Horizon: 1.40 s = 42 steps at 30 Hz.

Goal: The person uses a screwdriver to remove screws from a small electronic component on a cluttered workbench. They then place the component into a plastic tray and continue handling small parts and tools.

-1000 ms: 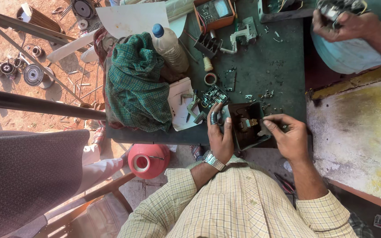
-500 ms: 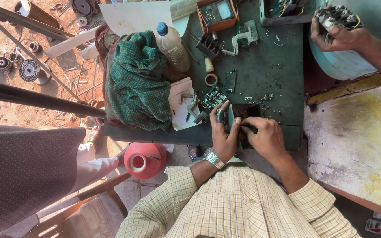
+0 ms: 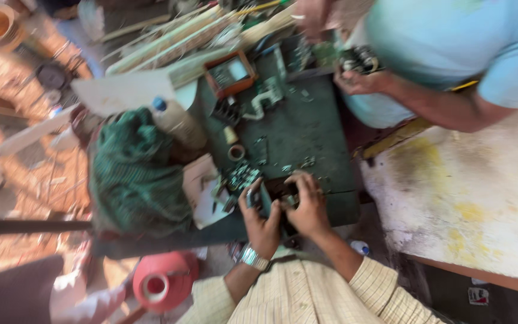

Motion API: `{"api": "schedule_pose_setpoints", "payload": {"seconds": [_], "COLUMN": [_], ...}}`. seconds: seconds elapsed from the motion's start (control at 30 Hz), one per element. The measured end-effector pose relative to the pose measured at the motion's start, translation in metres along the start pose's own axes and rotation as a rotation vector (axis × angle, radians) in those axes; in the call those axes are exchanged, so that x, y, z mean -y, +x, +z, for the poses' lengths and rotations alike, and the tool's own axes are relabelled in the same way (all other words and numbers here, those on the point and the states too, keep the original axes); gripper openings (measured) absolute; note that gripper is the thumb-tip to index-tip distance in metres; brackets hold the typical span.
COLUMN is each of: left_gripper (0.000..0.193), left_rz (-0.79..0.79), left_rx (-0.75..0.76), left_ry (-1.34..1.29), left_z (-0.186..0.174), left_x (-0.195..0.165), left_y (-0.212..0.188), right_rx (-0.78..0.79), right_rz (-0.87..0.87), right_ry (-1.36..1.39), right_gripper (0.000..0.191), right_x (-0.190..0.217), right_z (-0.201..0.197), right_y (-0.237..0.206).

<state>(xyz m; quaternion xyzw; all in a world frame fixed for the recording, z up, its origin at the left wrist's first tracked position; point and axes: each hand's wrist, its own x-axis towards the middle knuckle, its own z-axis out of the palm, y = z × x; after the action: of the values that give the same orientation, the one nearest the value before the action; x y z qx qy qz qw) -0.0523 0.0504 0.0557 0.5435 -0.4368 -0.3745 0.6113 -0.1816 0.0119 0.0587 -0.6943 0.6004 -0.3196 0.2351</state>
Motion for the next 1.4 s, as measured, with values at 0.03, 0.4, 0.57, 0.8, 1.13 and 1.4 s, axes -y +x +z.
{"api": "schedule_pose_setpoints", "payload": {"seconds": [0.03, 0.4, 0.57, 0.8, 1.13, 1.4], "left_gripper": [0.057, 0.062, 0.060, 0.054, 0.057, 0.055], "left_rz": [0.002, 0.020, 0.015, 0.028, 0.048, 0.051], "left_rx": [0.008, 0.005, 0.024, 0.004, -0.013, -0.036], "left_ry": [0.034, 0.182, 0.160, 0.222, 0.280, 0.256], "left_z": [0.001, 0.006, 0.008, 0.014, 0.019, 0.023], "left_x": [0.001, -0.002, -0.005, 0.002, 0.001, 0.003], "left_y": [-0.001, 0.002, 0.000, -0.008, -0.010, -0.014], "right_rx": [-0.002, 0.017, 0.028, 0.049, 0.076, 0.056], "right_rz": [0.000, -0.003, 0.057, 0.047, -0.016, -0.040], "right_ry": [-0.031, -0.052, -0.054, -0.053, -0.052, -0.034], "right_gripper": [0.054, 0.051, 0.049, 0.043, 0.041, 0.039], "right_x": [0.001, 0.008, 0.009, 0.007, 0.000, -0.001], "right_z": [-0.002, -0.016, -0.022, -0.028, -0.029, -0.034], "right_y": [-0.003, -0.006, -0.009, -0.018, -0.017, -0.015]}}
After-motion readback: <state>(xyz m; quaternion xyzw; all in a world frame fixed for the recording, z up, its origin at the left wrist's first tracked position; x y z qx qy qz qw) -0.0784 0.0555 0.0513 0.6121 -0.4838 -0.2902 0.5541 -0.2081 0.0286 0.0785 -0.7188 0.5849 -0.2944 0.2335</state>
